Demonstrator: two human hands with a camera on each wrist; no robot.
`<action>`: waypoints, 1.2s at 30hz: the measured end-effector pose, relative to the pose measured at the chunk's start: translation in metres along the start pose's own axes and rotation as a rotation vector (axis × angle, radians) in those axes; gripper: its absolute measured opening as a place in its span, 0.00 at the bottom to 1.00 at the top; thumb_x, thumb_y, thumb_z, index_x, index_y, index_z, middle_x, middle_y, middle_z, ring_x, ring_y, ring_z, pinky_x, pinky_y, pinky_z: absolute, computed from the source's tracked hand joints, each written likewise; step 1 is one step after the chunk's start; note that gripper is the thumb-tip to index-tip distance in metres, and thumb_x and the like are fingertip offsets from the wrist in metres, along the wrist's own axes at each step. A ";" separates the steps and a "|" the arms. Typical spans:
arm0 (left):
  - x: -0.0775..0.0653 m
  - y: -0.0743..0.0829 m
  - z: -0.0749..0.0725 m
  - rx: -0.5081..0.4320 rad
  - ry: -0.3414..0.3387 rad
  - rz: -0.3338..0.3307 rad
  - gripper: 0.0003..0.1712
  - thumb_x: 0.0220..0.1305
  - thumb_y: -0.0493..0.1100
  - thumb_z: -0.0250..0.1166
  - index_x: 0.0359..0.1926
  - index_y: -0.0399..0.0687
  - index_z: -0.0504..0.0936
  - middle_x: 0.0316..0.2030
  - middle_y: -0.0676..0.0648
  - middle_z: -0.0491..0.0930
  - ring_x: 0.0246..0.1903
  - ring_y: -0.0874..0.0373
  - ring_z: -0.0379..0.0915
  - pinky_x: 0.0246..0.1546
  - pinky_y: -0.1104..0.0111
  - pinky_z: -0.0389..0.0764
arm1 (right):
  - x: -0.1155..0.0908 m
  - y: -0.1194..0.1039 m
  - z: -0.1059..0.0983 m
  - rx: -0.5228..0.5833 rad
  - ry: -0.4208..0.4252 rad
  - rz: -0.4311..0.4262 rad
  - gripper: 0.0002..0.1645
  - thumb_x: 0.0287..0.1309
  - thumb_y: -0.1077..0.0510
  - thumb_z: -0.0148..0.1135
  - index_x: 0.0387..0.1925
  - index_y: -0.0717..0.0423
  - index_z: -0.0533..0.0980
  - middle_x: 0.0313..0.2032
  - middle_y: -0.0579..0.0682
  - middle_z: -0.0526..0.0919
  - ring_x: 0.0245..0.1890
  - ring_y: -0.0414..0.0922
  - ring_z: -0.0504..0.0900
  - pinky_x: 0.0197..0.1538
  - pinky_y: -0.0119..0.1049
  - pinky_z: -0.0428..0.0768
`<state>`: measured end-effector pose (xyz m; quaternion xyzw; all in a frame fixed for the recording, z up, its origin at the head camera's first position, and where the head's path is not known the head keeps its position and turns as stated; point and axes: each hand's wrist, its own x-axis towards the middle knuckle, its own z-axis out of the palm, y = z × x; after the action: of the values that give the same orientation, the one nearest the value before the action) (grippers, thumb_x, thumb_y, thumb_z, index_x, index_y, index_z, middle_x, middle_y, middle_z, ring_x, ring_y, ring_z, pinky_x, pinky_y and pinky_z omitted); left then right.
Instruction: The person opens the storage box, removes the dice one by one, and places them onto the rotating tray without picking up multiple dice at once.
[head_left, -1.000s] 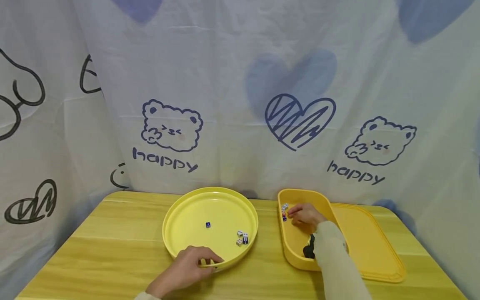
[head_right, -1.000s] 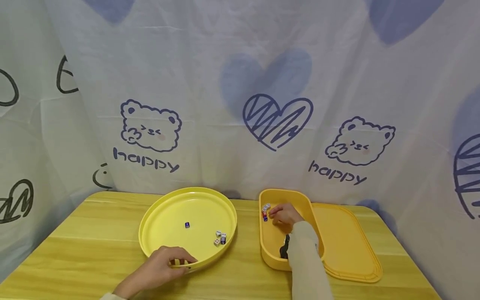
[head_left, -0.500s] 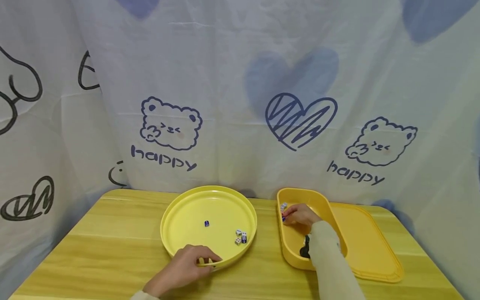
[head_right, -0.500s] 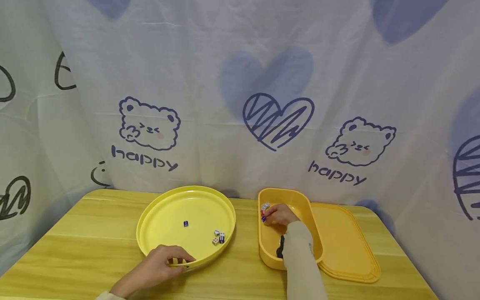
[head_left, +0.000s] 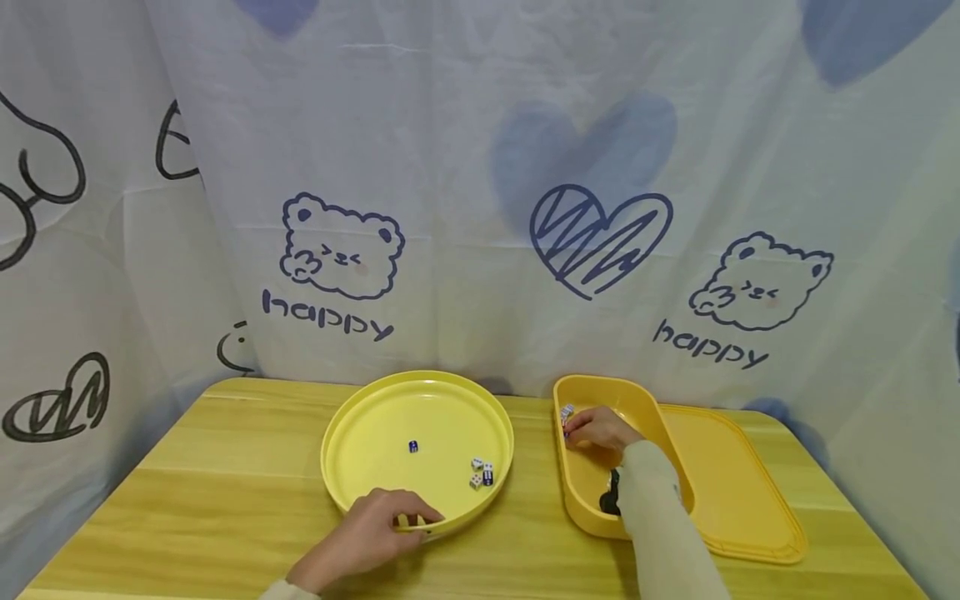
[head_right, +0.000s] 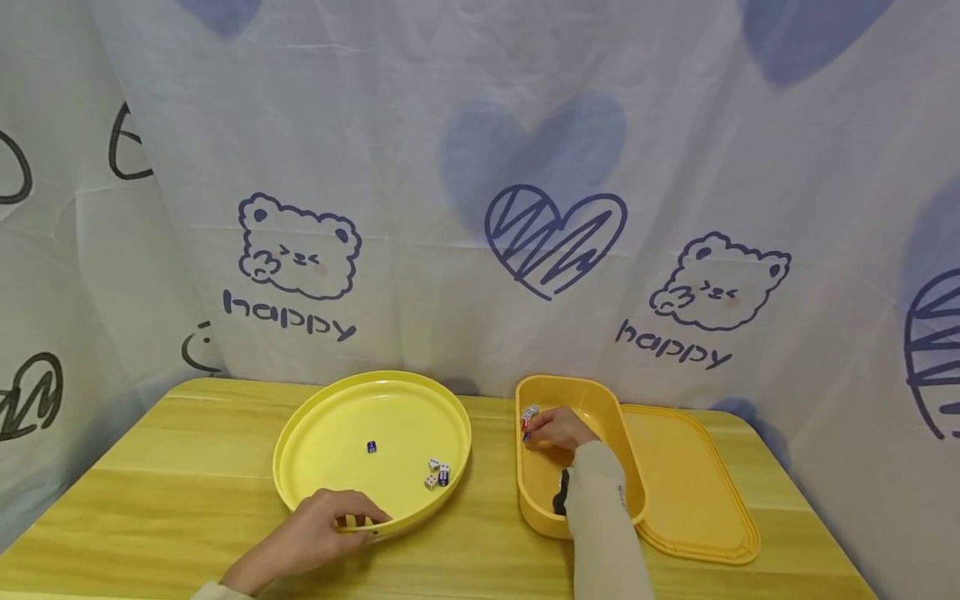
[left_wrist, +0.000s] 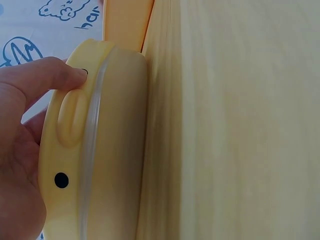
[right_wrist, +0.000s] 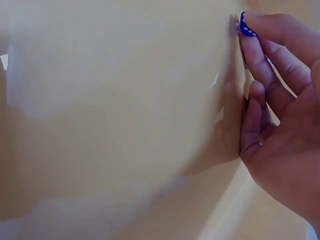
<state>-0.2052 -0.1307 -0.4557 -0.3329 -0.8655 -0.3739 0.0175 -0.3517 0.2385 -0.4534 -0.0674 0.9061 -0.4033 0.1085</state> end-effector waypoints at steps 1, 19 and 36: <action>0.000 0.000 0.000 -0.002 0.001 0.000 0.12 0.55 0.36 0.69 0.41 0.51 0.88 0.32 0.60 0.81 0.28 0.72 0.69 0.25 0.73 0.71 | -0.002 -0.001 0.001 0.001 0.013 0.018 0.08 0.51 0.63 0.70 0.35 0.63 0.83 0.35 0.53 0.82 0.36 0.48 0.73 0.41 0.35 0.70; -0.001 0.002 0.005 -0.020 -0.007 -0.031 0.11 0.56 0.37 0.69 0.41 0.52 0.88 0.32 0.62 0.80 0.29 0.71 0.69 0.27 0.73 0.72 | -0.012 0.000 -0.006 0.157 0.039 0.048 0.10 0.53 0.63 0.67 0.36 0.66 0.81 0.29 0.48 0.78 0.30 0.44 0.71 0.35 0.34 0.70; -0.002 0.005 0.001 -0.024 -0.005 -0.039 0.11 0.57 0.37 0.68 0.42 0.51 0.88 0.31 0.62 0.80 0.28 0.71 0.69 0.27 0.73 0.72 | -0.026 -0.033 -0.038 0.170 0.105 -0.078 0.11 0.60 0.62 0.62 0.41 0.68 0.77 0.39 0.53 0.81 0.46 0.59 0.75 0.55 0.51 0.73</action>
<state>-0.2002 -0.1288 -0.4541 -0.3170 -0.8673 -0.3837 0.0038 -0.3350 0.2490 -0.4004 -0.0720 0.8696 -0.4859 0.0502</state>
